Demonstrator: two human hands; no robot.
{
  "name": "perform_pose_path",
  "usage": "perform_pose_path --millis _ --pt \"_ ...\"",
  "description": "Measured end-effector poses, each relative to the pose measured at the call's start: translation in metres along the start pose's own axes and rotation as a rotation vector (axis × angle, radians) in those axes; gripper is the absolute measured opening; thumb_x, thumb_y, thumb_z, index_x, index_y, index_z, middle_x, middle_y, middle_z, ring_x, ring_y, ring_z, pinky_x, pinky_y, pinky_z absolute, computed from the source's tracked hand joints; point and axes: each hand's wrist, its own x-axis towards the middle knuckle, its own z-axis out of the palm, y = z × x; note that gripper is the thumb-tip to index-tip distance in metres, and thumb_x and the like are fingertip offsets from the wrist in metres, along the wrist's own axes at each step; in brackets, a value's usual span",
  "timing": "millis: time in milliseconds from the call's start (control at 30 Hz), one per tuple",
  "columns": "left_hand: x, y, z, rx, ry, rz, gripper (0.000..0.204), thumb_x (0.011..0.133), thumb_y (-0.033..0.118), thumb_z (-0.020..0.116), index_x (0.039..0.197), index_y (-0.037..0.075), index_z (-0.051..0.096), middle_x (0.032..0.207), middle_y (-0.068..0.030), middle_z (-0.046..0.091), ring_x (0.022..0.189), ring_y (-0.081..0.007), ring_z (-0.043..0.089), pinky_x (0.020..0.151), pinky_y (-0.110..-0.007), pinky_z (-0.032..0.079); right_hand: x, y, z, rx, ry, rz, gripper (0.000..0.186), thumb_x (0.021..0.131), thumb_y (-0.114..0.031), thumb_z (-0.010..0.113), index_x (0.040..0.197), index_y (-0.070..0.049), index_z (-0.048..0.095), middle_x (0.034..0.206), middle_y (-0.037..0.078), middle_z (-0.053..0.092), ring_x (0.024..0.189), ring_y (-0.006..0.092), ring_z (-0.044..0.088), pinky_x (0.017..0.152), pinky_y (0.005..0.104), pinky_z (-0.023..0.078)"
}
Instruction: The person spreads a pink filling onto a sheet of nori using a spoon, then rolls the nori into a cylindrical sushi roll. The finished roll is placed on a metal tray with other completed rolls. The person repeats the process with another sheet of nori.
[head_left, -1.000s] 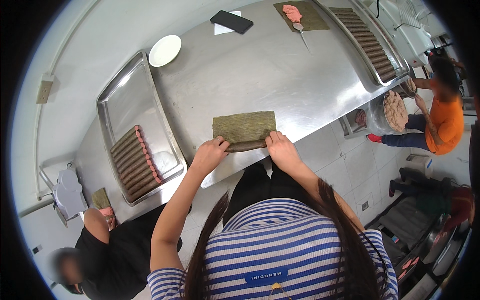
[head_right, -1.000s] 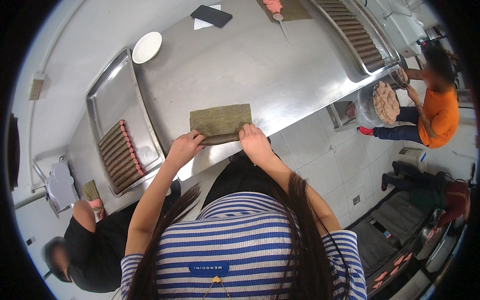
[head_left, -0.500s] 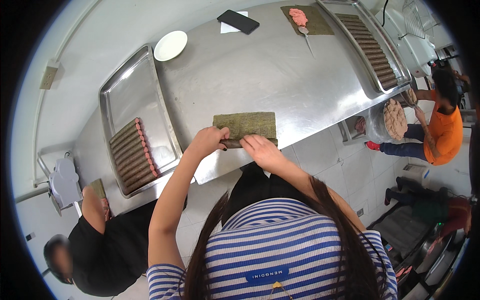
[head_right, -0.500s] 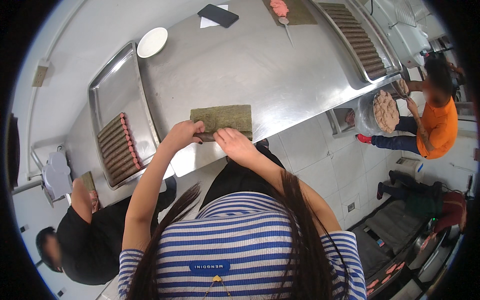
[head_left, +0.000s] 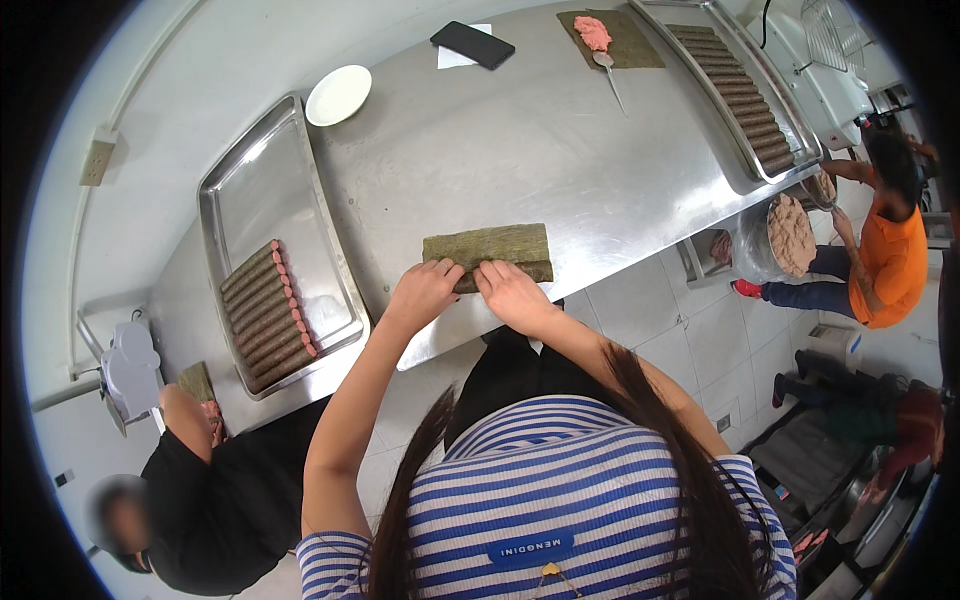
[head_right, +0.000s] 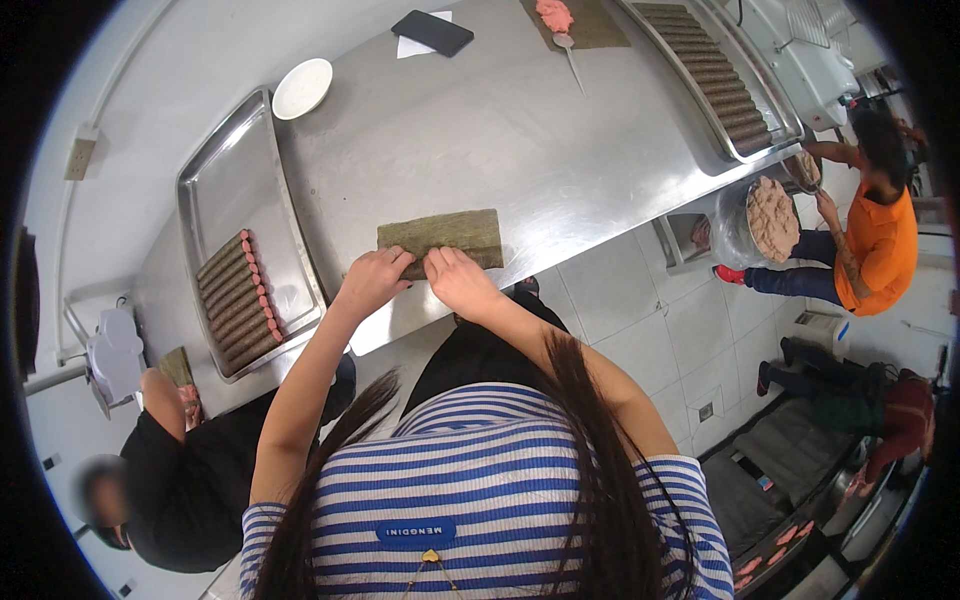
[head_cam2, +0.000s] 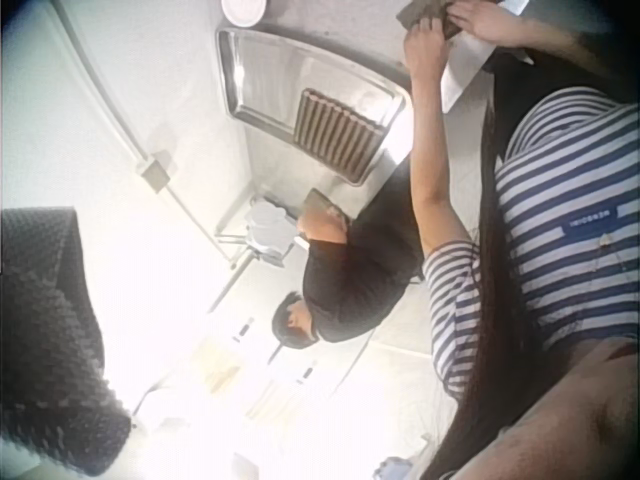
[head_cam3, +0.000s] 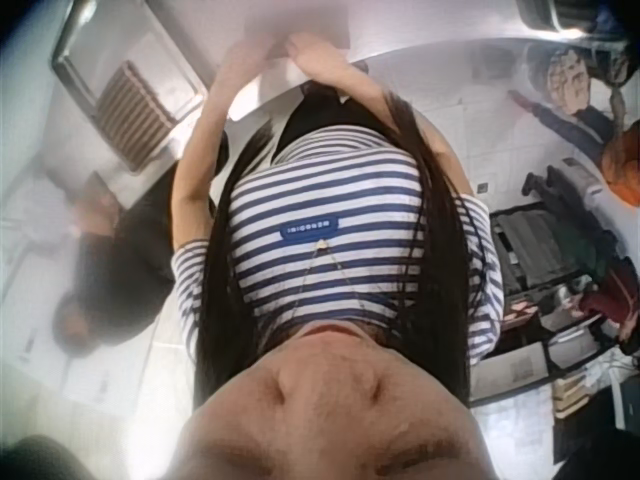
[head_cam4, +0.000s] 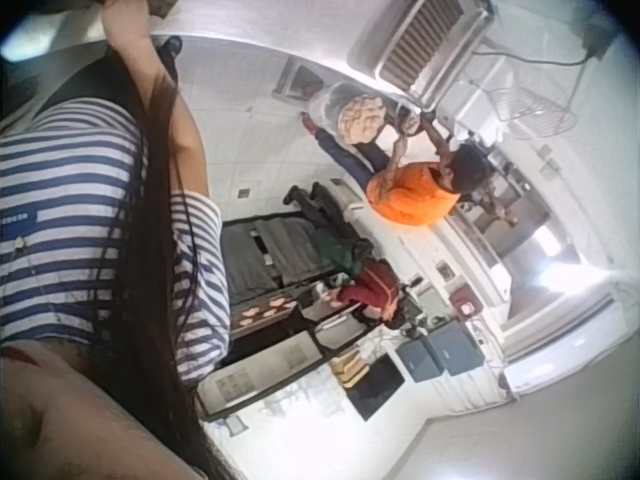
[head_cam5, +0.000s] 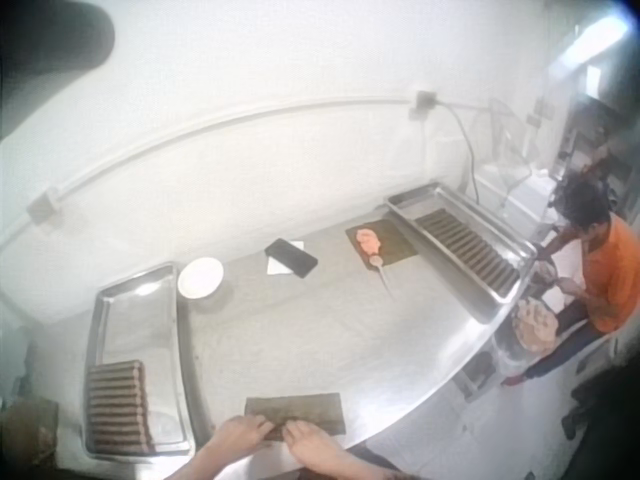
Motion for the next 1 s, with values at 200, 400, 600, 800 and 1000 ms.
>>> perform_pose_path --millis 200,400,600,800,1000 --pt "-0.001 -0.005 0.005 -0.015 0.012 -0.025 0.027 0.073 0.018 0.07 0.096 0.009 0.059 0.086 -0.006 0.061 0.082 -0.0243 0.063 0.071 -0.036 0.052 -0.011 0.013 -0.006 -0.052 -0.107 0.063 0.026 0.074 -0.011 0.055 0.095 0.003 0.06 0.09 0.01 0.055 0.09 0.0232 0.054 0.081 0.032 0.047" --pt "0.0 -0.003 -0.001 -0.032 -0.01 -0.036 0.026 0.074 0.019 0.069 0.098 0.01 0.062 0.088 -0.0051 0.061 0.082 -0.0242 0.064 0.071 -0.036 0.052 -0.026 0.031 -0.024 -0.066 -0.206 0.119 0.022 0.074 -0.01 0.055 0.092 0.002 0.06 0.09 0.011 0.055 0.09 0.0234 0.055 0.079 0.0318 0.047" --pt "0.005 -0.001 -0.005 -0.132 -0.076 -0.141 0.025 0.075 0.02 0.07 0.099 0.012 0.065 0.092 -0.0045 0.062 0.085 -0.0253 0.064 0.074 -0.038 0.052 -0.026 0.039 -0.039 -0.103 -0.236 0.189 0.022 0.074 -0.011 0.054 0.092 0.001 0.06 0.091 0.01 0.055 0.09 0.0232 0.055 0.08 0.0318 0.046" --pt "0.015 -0.007 -0.011 -0.189 -0.08 -0.2 0.029 0.075 0.02 0.071 0.102 0.011 0.064 0.096 -0.0079 0.065 0.087 -0.0277 0.063 0.075 -0.038 0.052 0.002 0.021 -0.024 0.055 0.019 -0.077 0.025 0.075 -0.012 0.054 0.095 0.001 0.059 0.093 0.009 0.054 0.09 0.0222 0.054 0.084 0.0316 0.046" --pt "0.008 0.003 -0.008 -0.095 0.03 -0.167 0.03 0.074 0.019 0.072 0.101 0.009 0.062 0.09 -0.0069 0.063 0.086 -0.0264 0.063 0.074 -0.038 0.052 0.018 0.02 -0.004 -0.017 -0.046 -0.06 0.021 0.074 -0.011 0.055 0.09 0.001 0.061 0.088 0.009 0.055 0.088 0.0217 0.055 0.079 0.0314 0.048"
